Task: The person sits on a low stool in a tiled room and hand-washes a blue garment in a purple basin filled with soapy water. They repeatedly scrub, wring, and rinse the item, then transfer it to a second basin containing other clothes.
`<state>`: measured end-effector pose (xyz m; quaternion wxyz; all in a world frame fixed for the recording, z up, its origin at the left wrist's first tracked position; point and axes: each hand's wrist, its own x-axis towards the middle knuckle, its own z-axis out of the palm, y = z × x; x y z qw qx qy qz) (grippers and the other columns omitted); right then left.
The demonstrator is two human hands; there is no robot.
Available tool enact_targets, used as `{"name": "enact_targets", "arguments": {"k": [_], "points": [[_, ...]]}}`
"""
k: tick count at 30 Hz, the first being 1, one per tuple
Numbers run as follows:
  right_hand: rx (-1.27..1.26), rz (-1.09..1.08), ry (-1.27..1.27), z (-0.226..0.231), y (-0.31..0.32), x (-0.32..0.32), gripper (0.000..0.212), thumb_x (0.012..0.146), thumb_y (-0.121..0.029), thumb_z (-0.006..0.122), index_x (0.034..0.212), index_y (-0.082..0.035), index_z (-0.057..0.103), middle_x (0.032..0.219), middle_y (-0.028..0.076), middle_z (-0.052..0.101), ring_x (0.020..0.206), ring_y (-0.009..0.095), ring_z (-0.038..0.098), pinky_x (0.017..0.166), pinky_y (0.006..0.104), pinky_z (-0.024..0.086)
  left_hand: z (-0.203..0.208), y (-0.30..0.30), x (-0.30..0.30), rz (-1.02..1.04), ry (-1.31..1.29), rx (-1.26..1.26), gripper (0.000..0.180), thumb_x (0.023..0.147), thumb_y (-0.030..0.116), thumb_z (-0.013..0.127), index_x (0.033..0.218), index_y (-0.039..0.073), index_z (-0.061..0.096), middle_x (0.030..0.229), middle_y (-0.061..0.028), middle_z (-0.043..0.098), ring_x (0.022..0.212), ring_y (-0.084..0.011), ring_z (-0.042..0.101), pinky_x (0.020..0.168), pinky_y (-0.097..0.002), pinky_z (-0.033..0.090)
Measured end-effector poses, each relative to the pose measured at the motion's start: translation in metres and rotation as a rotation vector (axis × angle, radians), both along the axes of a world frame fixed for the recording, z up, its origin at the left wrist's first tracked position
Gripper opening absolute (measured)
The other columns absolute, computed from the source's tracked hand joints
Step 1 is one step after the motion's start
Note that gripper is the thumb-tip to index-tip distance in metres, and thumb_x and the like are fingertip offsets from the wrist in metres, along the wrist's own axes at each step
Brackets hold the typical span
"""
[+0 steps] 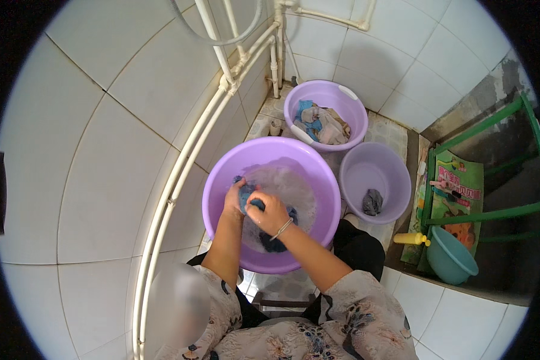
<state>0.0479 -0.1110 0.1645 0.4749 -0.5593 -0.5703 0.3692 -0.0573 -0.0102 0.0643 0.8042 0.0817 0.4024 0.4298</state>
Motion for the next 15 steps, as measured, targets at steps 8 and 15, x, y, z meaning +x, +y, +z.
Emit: {"name": "enact_targets", "arguments": {"k": [8,15], "points": [[-0.045,-0.274,-0.481,-0.031,0.004,0.009,0.03,0.081,-0.038,0.057,0.076,-0.008,0.061,0.067,0.017,0.059,0.066,0.039,0.057,0.059,0.0426,0.045,0.033,-0.05,0.035,0.002,0.329,0.149,0.043,0.088,0.04,0.055,0.093,-0.003,0.058,0.086,-0.0093,0.06,0.073,-0.0151,0.057,0.064,-0.0303,0.048],[-0.313,-0.556,-0.223,-0.121,0.066,0.061,0.043,0.079,-0.043,0.056,0.092,-0.003,0.066,0.088,0.025,0.062,0.085,0.039,0.059,0.078,0.0446,0.046,0.069,-0.054,0.035,-0.15,0.521,0.283,0.042,0.084,0.027,0.058,0.106,-0.008,0.054,0.096,-0.0167,0.06,0.087,-0.0241,0.058,0.077,-0.0342,0.047]]}}
